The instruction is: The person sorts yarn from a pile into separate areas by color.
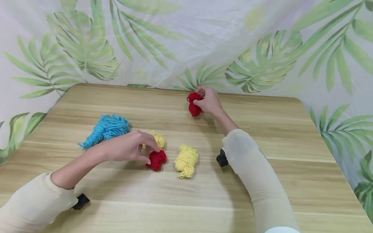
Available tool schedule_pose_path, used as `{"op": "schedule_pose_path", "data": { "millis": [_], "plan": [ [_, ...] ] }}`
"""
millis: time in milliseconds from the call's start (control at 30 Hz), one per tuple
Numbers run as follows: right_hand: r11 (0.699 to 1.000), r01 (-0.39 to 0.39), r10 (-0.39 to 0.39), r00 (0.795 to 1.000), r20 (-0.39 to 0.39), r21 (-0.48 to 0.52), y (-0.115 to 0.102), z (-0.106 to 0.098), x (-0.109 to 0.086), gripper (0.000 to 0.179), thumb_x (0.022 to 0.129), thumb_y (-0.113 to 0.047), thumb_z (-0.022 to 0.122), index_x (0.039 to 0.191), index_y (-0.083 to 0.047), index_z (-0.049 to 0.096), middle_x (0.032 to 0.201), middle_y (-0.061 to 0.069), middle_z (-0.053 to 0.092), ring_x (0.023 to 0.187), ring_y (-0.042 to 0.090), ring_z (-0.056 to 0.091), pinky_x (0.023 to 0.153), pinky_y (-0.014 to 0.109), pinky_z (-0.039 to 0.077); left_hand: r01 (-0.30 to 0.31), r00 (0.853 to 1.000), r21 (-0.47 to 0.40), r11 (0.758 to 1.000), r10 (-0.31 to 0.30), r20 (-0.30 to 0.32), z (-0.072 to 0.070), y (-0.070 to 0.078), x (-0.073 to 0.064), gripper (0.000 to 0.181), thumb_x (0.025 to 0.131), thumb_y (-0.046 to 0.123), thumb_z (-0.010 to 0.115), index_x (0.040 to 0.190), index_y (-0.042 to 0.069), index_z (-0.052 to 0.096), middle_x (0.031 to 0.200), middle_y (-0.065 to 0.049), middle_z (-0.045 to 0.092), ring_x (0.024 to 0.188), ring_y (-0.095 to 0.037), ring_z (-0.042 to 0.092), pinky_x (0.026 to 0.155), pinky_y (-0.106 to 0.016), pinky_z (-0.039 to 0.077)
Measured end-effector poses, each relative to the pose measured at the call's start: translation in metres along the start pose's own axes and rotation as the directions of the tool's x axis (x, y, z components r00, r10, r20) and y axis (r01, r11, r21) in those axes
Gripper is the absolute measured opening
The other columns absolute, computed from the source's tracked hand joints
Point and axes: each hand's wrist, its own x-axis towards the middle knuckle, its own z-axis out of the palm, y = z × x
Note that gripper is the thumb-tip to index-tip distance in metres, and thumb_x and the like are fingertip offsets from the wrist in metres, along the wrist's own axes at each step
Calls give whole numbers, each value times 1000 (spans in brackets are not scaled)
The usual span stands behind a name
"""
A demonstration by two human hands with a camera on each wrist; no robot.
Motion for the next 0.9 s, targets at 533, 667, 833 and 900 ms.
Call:
{"op": "schedule_pose_path", "data": {
  "millis": [533,667,833,900],
  "plan": [
    [1000,-4,3,999,-33,-17,4,7,9,31,93,-7,72,122,1,63,118,24,66,109,33,61,87,41,56,60,997,64,996,-63,46,4,11,4,30,83,15,89,109,6,80,95,0,68,77,-15,58,67,-20,51],
    [999,-6,4,999,-45,-36,4,8,9,34,93,-9,74,124,2,63,120,24,66,114,34,59,94,43,53,81,995,84,993,-86,52,6,12,5,32,82,17,90,111,6,80,99,-1,69,78,-14,58,68,-20,51],
    [998,-4,2,999,-37,-56,6,8,8,35,94,-15,76,122,2,64,122,24,66,117,35,58,97,45,51,95,994,74,993,-99,56,6,12,4,34,81,18,91,111,6,79,100,-2,69,81,-15,59,69,-20,52],
    [998,-3,2,1000,-28,-59,7,7,7,35,94,-17,77,121,1,65,122,23,66,117,35,58,97,46,51,98,993,73,993,-103,58,6,12,4,34,81,18,91,111,6,79,101,-2,69,83,-16,60,70,-20,52]
  ]
}}
